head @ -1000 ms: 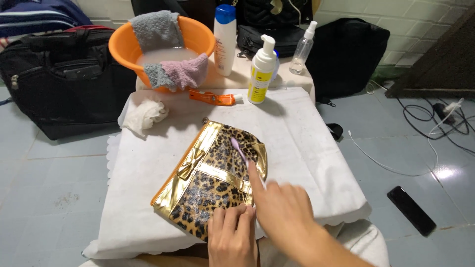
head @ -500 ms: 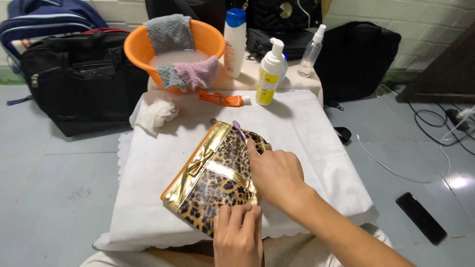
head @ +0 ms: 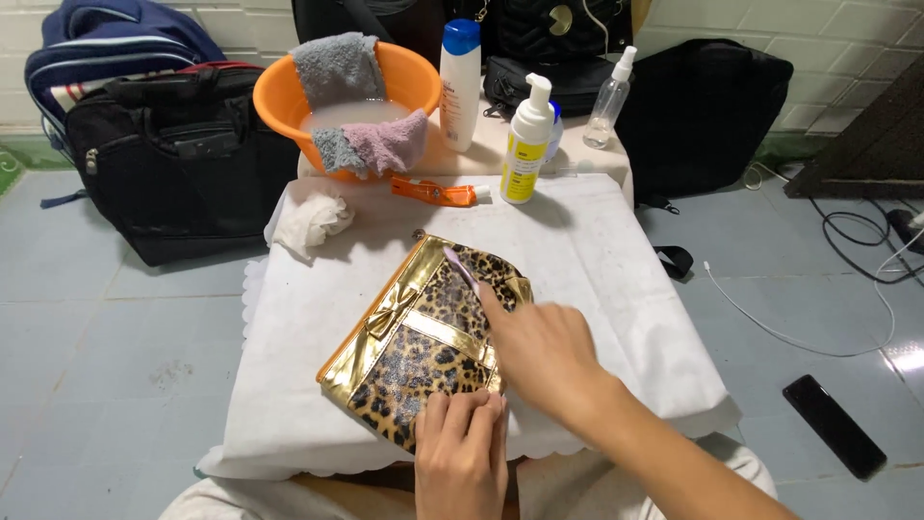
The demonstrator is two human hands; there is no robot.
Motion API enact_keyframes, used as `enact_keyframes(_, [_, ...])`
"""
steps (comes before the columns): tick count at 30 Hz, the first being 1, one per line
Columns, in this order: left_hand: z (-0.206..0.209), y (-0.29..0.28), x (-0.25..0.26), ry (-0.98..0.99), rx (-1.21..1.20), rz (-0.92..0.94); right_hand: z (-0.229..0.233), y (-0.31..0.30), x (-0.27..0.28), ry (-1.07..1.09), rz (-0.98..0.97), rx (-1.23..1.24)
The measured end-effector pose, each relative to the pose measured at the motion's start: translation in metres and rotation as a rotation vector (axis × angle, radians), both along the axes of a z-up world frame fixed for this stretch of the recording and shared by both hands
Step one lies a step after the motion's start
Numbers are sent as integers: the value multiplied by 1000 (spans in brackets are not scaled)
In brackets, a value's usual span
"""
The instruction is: Scrubbing and cleaning a leopard-print pouch using a toothbrush and cleaning solution.
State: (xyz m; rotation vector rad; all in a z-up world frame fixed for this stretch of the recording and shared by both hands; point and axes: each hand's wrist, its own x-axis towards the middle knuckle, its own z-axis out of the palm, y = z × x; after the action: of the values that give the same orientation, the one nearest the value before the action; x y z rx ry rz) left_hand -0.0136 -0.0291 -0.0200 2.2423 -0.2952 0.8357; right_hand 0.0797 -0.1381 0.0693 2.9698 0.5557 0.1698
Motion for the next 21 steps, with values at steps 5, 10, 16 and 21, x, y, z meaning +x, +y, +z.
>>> enact_keyframes(5, [1, 3, -1, 24, -19, -19, 11, 9, -22, 152, 62, 56])
enact_keyframes(10, [3, 4, -1, -24, -39, -58, 12, -10, -48, 323, 16, 129])
enact_keyframes(16, [13, 7, 0, -41, -14, -42, 4, -8, -7, 28, -73, -12])
enact_keyframes(21, [7, 14, 2, -42, 12, -109, 14, 0, -50, 212, 106, 176])
